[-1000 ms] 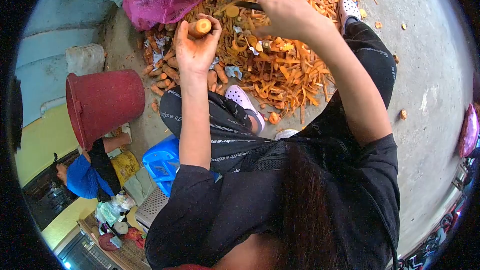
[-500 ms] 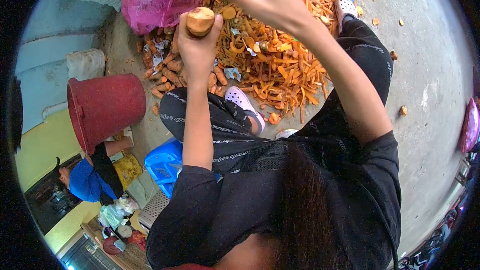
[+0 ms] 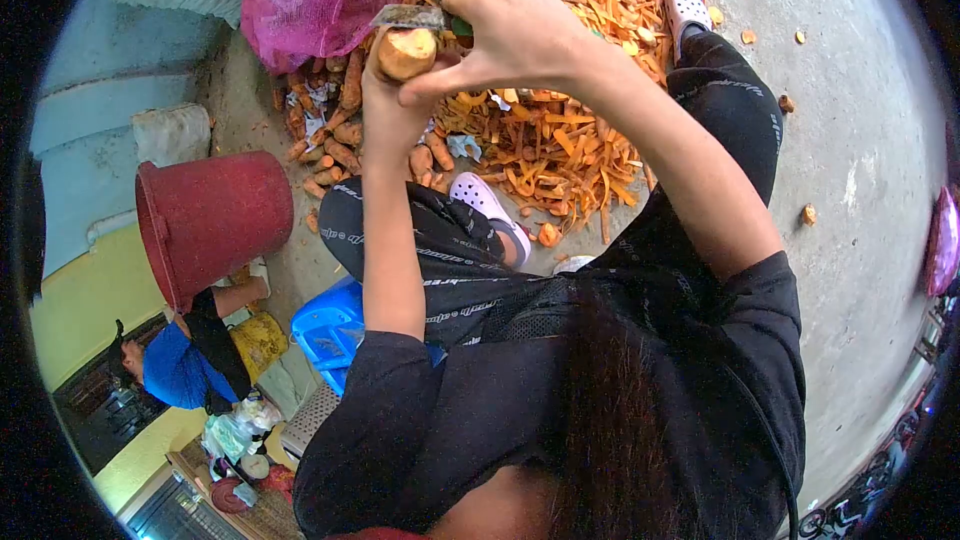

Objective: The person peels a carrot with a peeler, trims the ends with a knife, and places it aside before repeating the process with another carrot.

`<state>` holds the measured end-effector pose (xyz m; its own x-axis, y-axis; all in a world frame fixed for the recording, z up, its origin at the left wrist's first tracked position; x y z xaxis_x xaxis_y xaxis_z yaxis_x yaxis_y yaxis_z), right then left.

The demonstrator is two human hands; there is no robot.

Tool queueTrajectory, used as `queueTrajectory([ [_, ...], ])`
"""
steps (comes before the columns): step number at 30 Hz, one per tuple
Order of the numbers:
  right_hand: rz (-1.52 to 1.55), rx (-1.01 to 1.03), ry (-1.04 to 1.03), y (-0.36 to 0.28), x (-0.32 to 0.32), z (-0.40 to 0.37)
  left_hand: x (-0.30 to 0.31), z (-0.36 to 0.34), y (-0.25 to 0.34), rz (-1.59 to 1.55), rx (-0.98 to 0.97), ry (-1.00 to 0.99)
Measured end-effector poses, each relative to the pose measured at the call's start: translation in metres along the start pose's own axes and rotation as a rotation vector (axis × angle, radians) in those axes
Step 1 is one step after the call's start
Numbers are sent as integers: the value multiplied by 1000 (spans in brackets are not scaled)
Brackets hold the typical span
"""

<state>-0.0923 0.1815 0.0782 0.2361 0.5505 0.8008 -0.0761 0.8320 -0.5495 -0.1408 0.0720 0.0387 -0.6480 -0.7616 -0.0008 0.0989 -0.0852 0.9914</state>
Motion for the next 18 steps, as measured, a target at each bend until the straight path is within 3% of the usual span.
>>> queueTrajectory([
  [7,16,153,-72,-16,-1,-9,-11,-11,5,132,182,-318],
  [18,1,130,-63,-18,0,-10,-10,-12,8,205,189,-325],
])
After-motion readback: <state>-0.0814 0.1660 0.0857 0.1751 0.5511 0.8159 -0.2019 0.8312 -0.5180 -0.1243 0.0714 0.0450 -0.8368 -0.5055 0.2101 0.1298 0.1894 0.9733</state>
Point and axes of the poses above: each hand's wrist, its own z-axis towards the middle knuckle, its own x-axis out of the back of the hand, y = z × x, the point moved 9 cm from there along z, towards the middle knuckle, and after that the axes turned 1 degree about -z, right-handed, at the moved point
